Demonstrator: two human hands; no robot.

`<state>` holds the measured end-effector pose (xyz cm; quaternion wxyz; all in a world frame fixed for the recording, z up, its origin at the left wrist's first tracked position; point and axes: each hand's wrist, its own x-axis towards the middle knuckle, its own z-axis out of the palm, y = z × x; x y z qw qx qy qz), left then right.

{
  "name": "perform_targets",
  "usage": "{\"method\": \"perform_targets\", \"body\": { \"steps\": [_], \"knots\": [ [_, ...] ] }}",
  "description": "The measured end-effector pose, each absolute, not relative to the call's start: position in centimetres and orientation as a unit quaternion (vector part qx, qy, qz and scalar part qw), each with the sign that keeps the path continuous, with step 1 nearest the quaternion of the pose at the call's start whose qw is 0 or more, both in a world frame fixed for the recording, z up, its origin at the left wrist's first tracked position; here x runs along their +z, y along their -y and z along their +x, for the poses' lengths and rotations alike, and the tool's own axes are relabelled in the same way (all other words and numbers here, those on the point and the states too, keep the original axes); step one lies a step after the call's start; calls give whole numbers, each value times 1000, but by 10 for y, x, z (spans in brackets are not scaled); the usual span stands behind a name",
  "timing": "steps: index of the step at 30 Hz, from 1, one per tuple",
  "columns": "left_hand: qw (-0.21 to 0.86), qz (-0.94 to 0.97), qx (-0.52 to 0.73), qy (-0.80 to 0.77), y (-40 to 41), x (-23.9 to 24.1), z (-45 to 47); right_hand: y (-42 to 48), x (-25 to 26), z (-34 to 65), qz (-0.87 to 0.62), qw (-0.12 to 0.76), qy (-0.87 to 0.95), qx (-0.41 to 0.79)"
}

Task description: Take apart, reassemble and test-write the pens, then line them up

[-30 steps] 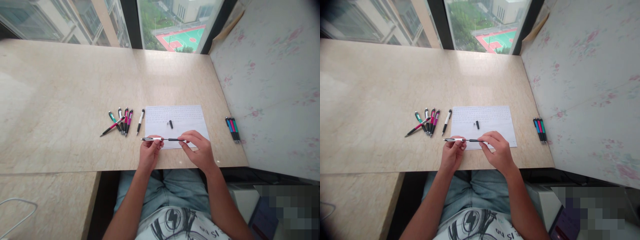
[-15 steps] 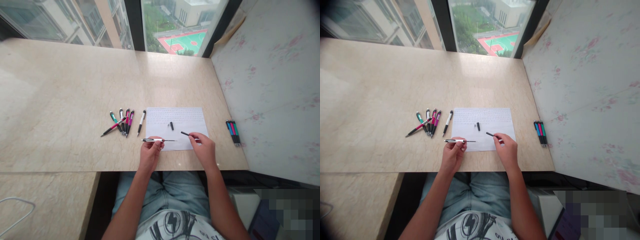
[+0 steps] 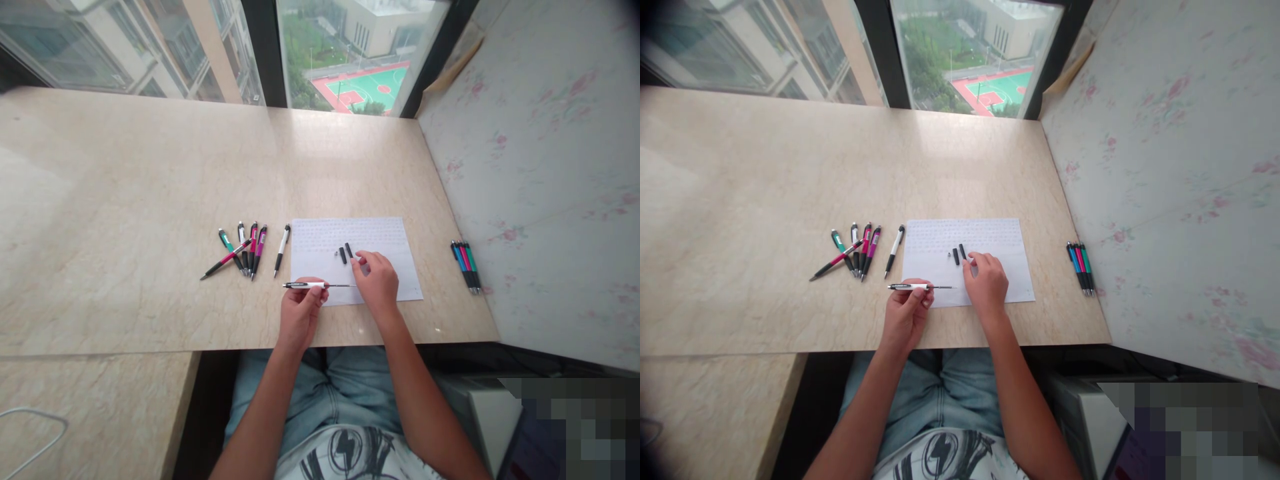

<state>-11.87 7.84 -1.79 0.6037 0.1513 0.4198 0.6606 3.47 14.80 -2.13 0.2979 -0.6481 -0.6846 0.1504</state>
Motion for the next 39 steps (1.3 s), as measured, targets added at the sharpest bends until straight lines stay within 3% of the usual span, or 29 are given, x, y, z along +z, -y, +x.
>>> {"method": "perform_targets", "body": {
  "steps": [5, 9, 13, 28, 39],
  "knots": [
    [601, 169, 650, -433, -78, -19, -118, -131, -7, 48, -606, 389, 616, 319],
    [590, 210, 630, -460, -77, -17, -117, -118, 12, 55, -519, 372, 628, 444],
    [590, 253, 609, -466, -76, -15, -116, -113, 23, 56, -475, 313, 714, 409],
    [590, 251, 618, -454, -76, -18, -116, -109, 21, 60, -452, 334, 746, 357],
    [600, 164, 661, -420, -79, -17, -118, -114, 20, 74, -506, 302, 743, 318]
  ]
}}
